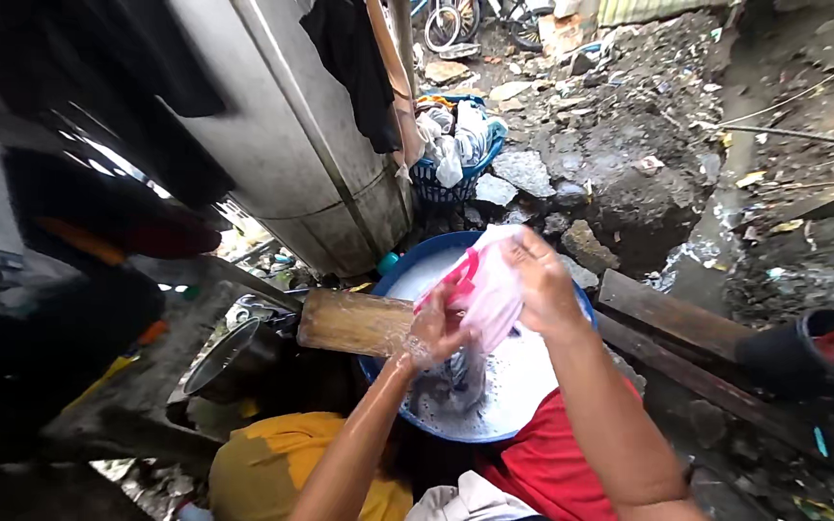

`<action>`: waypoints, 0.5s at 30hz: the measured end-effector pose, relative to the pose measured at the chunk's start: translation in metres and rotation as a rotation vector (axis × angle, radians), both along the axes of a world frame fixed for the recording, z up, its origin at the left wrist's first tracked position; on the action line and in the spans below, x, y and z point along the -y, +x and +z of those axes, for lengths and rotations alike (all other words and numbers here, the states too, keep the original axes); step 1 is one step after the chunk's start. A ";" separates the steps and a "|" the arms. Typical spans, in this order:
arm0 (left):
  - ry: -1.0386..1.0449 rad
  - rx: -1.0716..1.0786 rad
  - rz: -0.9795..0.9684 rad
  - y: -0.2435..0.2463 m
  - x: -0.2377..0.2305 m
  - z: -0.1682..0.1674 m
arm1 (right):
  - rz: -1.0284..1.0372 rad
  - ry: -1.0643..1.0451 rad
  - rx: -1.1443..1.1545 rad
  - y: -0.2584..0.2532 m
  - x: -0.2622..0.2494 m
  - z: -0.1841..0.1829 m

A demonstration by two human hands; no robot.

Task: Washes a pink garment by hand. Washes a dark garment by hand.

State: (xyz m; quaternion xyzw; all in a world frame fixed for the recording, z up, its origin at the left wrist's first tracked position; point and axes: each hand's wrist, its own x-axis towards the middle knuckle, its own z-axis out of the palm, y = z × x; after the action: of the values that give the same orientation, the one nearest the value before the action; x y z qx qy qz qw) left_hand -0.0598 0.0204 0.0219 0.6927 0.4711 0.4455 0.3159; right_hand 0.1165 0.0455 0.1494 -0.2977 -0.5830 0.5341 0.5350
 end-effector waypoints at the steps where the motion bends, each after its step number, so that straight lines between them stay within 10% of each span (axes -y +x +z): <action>1: -0.034 -0.228 -0.015 -0.003 0.002 0.002 | -0.034 0.060 0.025 0.007 -0.003 0.013; 15: 0.321 -0.756 -0.080 -0.077 0.004 0.124 | -0.334 -0.021 0.074 0.068 -0.032 0.013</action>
State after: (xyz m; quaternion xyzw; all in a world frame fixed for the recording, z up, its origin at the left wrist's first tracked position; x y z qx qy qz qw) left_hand -0.1372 0.0162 0.1461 0.8659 0.4511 0.2148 0.0255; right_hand 0.1840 0.0776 0.1628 -0.4154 -0.5390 0.4327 0.5914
